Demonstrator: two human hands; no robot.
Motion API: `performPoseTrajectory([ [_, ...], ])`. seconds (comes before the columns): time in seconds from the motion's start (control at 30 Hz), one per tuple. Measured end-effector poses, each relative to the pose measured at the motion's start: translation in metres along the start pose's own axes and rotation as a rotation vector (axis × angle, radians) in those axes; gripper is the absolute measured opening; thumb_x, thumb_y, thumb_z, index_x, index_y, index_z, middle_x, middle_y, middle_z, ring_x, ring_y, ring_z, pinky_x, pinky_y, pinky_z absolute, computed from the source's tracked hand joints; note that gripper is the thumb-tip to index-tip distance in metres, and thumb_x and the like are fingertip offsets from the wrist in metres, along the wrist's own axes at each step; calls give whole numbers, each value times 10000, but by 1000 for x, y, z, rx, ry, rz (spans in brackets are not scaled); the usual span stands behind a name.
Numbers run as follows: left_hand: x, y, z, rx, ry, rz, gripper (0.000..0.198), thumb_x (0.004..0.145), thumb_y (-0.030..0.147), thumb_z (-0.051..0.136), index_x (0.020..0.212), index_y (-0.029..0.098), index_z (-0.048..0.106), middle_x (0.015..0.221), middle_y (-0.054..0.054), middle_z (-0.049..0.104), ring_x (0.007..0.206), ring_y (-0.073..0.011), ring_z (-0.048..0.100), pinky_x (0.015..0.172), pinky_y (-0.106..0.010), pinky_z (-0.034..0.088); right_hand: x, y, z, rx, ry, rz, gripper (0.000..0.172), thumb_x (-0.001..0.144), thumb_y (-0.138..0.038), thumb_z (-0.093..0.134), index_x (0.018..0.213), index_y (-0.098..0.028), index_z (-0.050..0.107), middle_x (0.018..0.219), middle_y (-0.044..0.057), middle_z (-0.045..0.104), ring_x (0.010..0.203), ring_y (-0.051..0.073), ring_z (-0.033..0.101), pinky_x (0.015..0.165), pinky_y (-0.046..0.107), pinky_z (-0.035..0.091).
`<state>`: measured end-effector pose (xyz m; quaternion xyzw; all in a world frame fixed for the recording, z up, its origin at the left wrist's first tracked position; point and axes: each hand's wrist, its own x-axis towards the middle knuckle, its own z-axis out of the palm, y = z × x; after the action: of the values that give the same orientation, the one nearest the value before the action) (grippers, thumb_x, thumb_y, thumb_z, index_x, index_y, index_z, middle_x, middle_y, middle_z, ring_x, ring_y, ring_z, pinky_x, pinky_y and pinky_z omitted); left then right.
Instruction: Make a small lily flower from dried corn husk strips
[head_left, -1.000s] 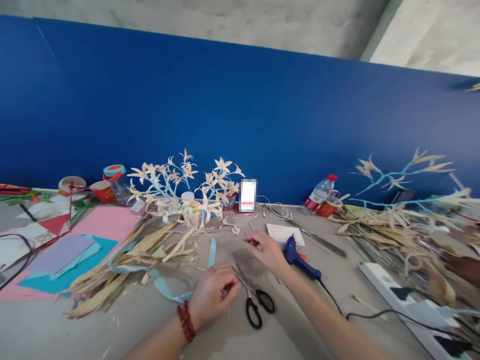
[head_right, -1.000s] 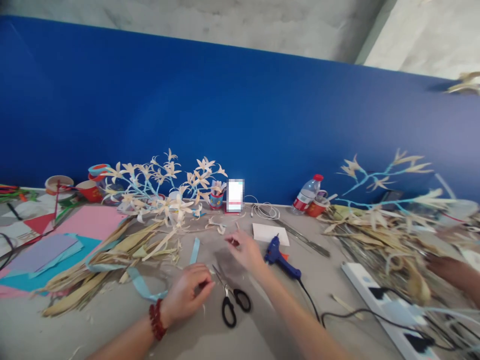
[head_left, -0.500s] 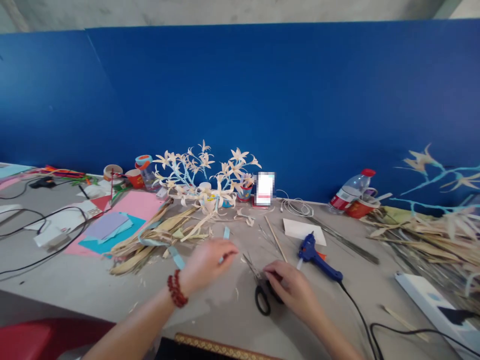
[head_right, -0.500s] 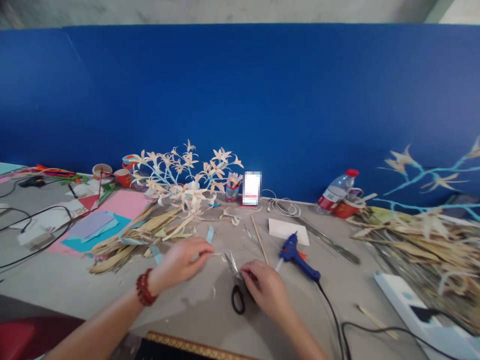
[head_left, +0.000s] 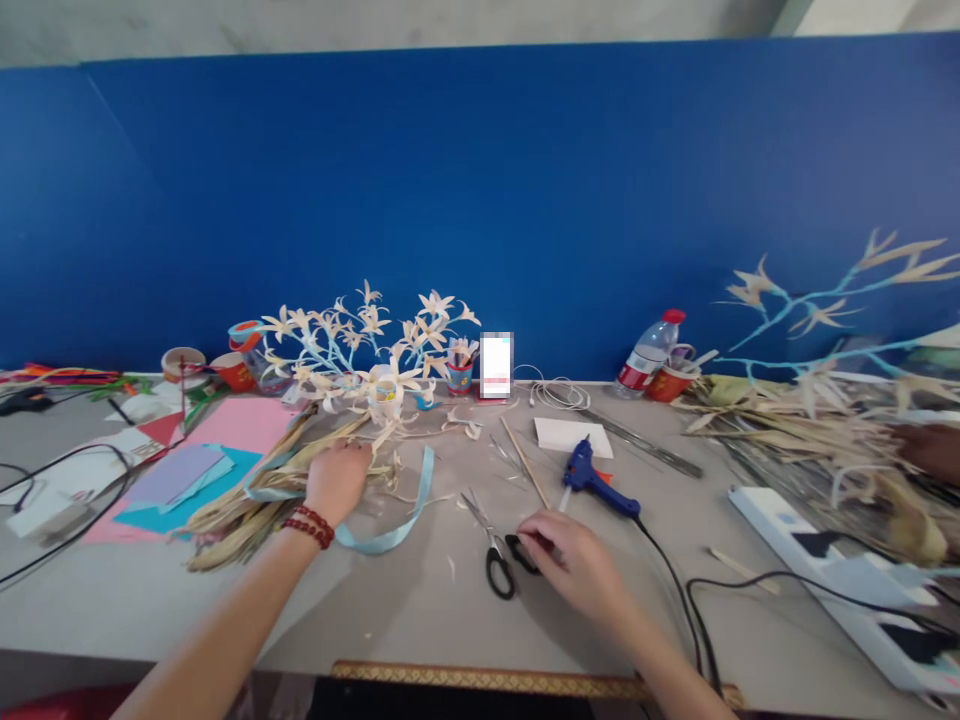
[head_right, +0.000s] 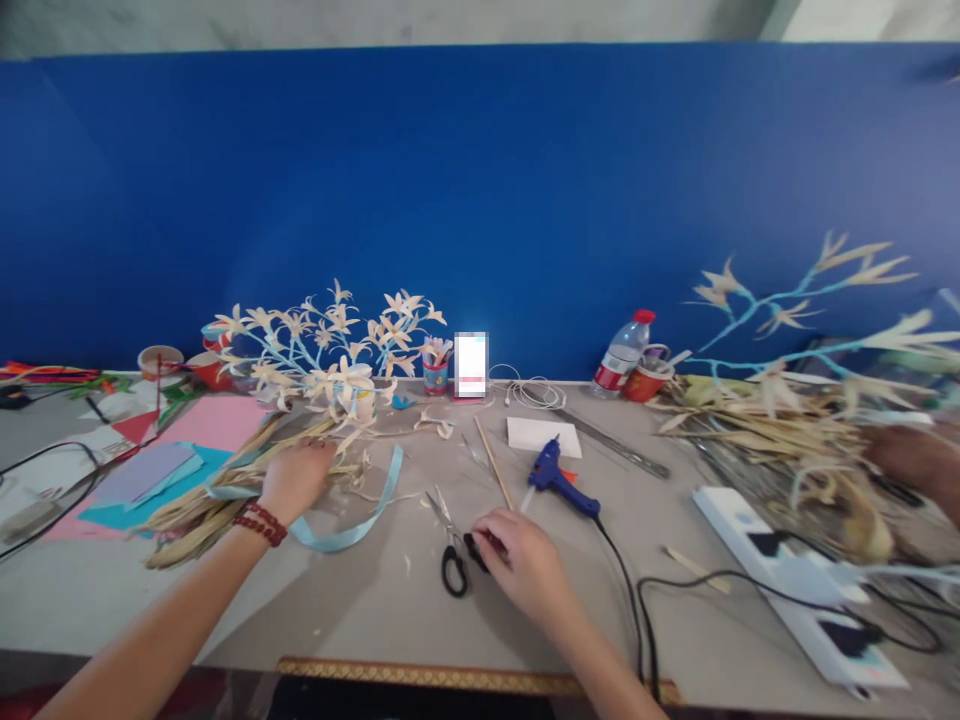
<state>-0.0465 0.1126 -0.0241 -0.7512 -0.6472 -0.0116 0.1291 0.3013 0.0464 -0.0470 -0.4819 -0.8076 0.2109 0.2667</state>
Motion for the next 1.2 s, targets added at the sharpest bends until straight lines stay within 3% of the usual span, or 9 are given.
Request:
performPoseTrajectory([
  [0.33, -11, 1, -17, 48, 109, 119, 257, 850, 55, 450, 881, 153, 685, 925, -129, 706, 983, -328, 590, 858, -475, 406, 1, -1, -6, 29, 3, -17, 214, 952, -264, 453, 881, -206, 647, 826, 53, 659, 760, 199, 613, 694, 282, 442],
  [0.5, -29, 5, -27, -39, 359, 287, 227, 881, 102, 491, 981, 189, 675, 948, -93, 697, 939, -273, 591, 852, -432, 417, 11, -10, -2, 96, -15, -32, 226, 944, -292, 473, 838, -206, 653, 806, 52, 655, 760, 201, 602, 685, 285, 429],
  [0.6, -44, 27, -33, -159, 499, 332, 197, 897, 121, 503, 1003, 165, 664, 967, -89, 703, 922, -248, 592, 843, -400, 419, 21, -21, 13, 326, -20, 38, 253, 924, -382, 512, 824, -198, 654, 766, 43, 643, 704, 185, 583, 634, 276, 422],
  [0.73, -56, 73, -39, -319, 643, 403, 181, 899, 139, 536, 1030, 174, 657, 948, -71, 719, 891, -228, 600, 877, -399, 399, 42, -41, 42, 874, -89, 210, 362, 844, -540, 569, 911, -187, 618, 734, 19, 626, 552, 132, 528, 526, 244, 412],
  [0.83, -55, 98, -39, -412, 686, 413, 188, 887, 125, 550, 1033, 184, 653, 934, -64, 725, 872, -224, 605, 878, -406, 392, 56, -52, 51, 985, 49, 235, 374, 824, -544, 591, 740, -180, 579, 628, -11, 565, 518, 114, 497, 529, 237, 402],
  [0.97, -42, 107, -36, -753, 563, 317, 192, 896, 152, 538, 1062, 201, 621, 962, -62, 710, 904, -210, 615, 893, -383, 419, 62, -53, 45, 997, 132, 170, 311, 854, -446, 574, 684, -186, 558, 594, -22, 535, 558, 122, 510, 572, 239, 416],
  [1.07, -29, 104, -38, -1116, 280, 115, 170, 923, 267, 508, 1038, 200, 613, 951, -61, 695, 872, -194, 627, 794, -315, 474, 63, -46, 42, 996, 120, 183, 266, 846, -394, 570, 676, -191, 543, 596, -26, 530, 548, 119, 495, 557, 234, 404],
  [1.13, -22, 103, -39, -1257, 49, 90, 168, 914, 319, 518, 913, 199, 637, 852, -34, 686, 792, -178, 620, 710, -277, 471, 63, -42, 44, 973, 103, 162, 253, 846, -373, 560, 671, -193, 532, 594, -28, 522, 552, 119, 489, 558, 233, 396],
  [1.2, -16, 103, -38, -1303, -30, 79, 164, 880, 326, 564, 817, 188, 627, 784, -14, 658, 754, -163, 592, 696, -259, 447, 63, -38, 46, 949, 87, 130, 261, 852, -372, 544, 662, -196, 517, 581, -32, 504, 543, 118, 471, 546, 230, 381],
])
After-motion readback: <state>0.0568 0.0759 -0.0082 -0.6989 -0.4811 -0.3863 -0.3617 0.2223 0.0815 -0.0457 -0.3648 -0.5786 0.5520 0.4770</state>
